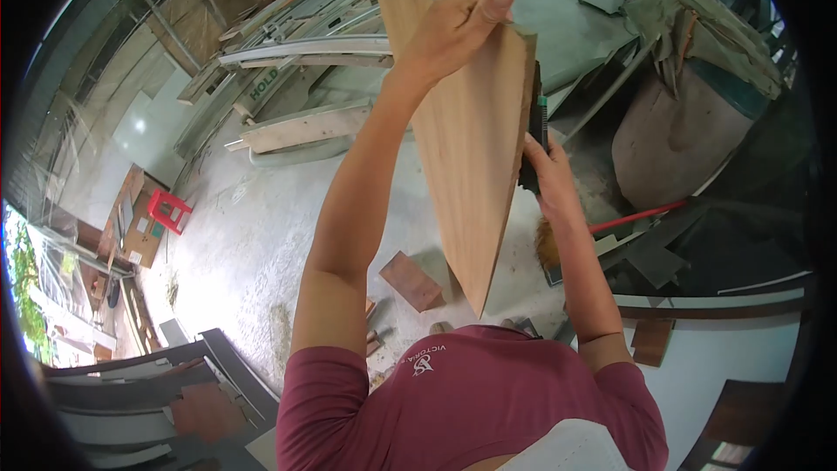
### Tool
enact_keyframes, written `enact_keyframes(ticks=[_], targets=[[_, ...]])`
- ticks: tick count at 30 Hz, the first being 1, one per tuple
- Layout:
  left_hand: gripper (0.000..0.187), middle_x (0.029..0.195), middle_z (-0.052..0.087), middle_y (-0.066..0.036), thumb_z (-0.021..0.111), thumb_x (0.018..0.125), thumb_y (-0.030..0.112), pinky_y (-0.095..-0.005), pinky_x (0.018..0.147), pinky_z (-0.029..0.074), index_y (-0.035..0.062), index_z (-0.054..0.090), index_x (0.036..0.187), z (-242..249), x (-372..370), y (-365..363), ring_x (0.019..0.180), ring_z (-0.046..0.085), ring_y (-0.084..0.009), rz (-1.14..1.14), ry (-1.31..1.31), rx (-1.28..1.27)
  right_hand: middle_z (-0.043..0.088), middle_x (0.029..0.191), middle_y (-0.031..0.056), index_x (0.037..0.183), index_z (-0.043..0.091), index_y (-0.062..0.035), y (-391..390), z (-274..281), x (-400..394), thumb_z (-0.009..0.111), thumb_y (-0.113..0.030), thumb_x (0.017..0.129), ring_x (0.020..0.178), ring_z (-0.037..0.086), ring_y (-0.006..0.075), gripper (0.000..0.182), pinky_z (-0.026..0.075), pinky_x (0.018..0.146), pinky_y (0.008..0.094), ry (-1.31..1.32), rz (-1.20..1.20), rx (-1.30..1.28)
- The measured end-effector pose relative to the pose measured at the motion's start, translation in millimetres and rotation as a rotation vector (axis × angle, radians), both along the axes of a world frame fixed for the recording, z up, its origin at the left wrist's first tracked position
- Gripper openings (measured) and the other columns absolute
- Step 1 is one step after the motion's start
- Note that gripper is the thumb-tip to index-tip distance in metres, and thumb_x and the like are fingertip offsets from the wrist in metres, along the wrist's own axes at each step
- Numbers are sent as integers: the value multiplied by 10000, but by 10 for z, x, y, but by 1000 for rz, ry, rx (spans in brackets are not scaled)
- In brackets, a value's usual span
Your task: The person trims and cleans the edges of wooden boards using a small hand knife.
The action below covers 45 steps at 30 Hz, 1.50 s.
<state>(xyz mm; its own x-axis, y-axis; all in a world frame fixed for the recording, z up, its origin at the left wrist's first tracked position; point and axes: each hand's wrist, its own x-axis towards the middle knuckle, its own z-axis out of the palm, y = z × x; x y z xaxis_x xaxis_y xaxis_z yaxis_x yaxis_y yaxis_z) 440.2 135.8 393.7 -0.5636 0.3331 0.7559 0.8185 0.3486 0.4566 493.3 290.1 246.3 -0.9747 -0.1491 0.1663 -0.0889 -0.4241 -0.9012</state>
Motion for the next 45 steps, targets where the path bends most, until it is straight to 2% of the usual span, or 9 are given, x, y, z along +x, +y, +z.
enact_keyframes(ticks=[9, 12, 15, 20, 26, 27, 30, 37, 45], targets=[[672, 829, 576, -138, 194, 855, 575, -325, 808, 362, 36, 504, 602, 40, 289, -548, 869, 510, -232, -326, -166, -96, 529, 790, 51, 1171, 363, -14, -449, -482, 115, 475, -233, 880, 607, 470, 74, 381, 418, 557, 213, -86, 228, -235], [582, 1046, 546, -135, 310, 870, 520, -301, 864, 336, 4, 579, 862, -67, 633, -758, 990, 483, -216, 47, -55, 8, 529, 821, 40, 1171, 358, -44, -726, -557, 474, 449, -219, 892, 665, 469, 63, 342, 403, 611, 204, -112, 330, -218], [774, 1293, 349, -158, 503, 796, 481, -341, 975, 268, 38, 179, 1342, 148, 1163, -778, 1152, 394, -242, 500, -605, -51, 528, 846, 45, 1177, 349, -41, -839, -671, 708, 433, -208, 897, 684, 468, 67, 336, 397, 622, 203, -65, 425, -261], [611, 1182, 458, -132, 581, 804, 303, -292, 833, 443, -6, 322, 1264, 537, 1228, -853, 1055, 475, -164, 559, -1170, 167, 517, 894, 39, 1176, 357, -15, -1126, -798, 1003, 415, -145, 894, 756, 470, 69, 316, 404, 659, 209, -14, 662, -287], [566, 1045, 545, -109, 520, 834, 373, -290, 783, 450, -8, 387, 1231, 328, 1081, -1531, 974, 527, -184, 1118, -940, -328, 540, 908, 71, 1171, 367, -34, -1488, -843, 813, 467, -140, 868, 832, 515, 137, 336, 418, 717, 265, 8, 760, -222], [521, 917, 573, -141, 483, 837, 423, -322, 729, 445, -27, 493, 1099, 314, 1089, -1482, 904, 547, -212, 1197, -669, -568, 548, 867, 93, 1191, 354, -44, -1542, -891, 664, 484, -163, 860, 798, 529, 163, 375, 420, 704, 285, 137, 670, -68], [496, 780, 561, -184, 464, 833, 447, -353, 662, 416, -40, 547, 873, 361, 899, -1596, 783, 553, -236, 1379, -742, -703, 561, 800, 137, 1237, 325, -79, -1542, -858, 223, 504, -211, 851, 750, 555, 228, 445, 424, 684, 328, 264, 539, 204], [443, 695, 545, -208, 474, 835, 398, -397, 621, 394, -29, 539, 738, 213, 1110, -2118, 667, 539, -331, 1334, -502, -701, 540, 971, 190, 1299, 275, -173, -1371, -485, -497, 459, -261, 864, 869, 542, 348, 481, 427, 700, 403, 438, 316, 422], [354, 578, 363, -96, 469, 879, 294, -286, 509, 318, -9, 425, 702, 277, 1718, -1690, 546, 317, -133, 1385, -563, -469, 510, 904, 175, 1299, 265, -171, -1460, 145, -604, 407, -253, 881, 826, 530, 350, 449, 421, 710, 427, 621, 351, 459]])
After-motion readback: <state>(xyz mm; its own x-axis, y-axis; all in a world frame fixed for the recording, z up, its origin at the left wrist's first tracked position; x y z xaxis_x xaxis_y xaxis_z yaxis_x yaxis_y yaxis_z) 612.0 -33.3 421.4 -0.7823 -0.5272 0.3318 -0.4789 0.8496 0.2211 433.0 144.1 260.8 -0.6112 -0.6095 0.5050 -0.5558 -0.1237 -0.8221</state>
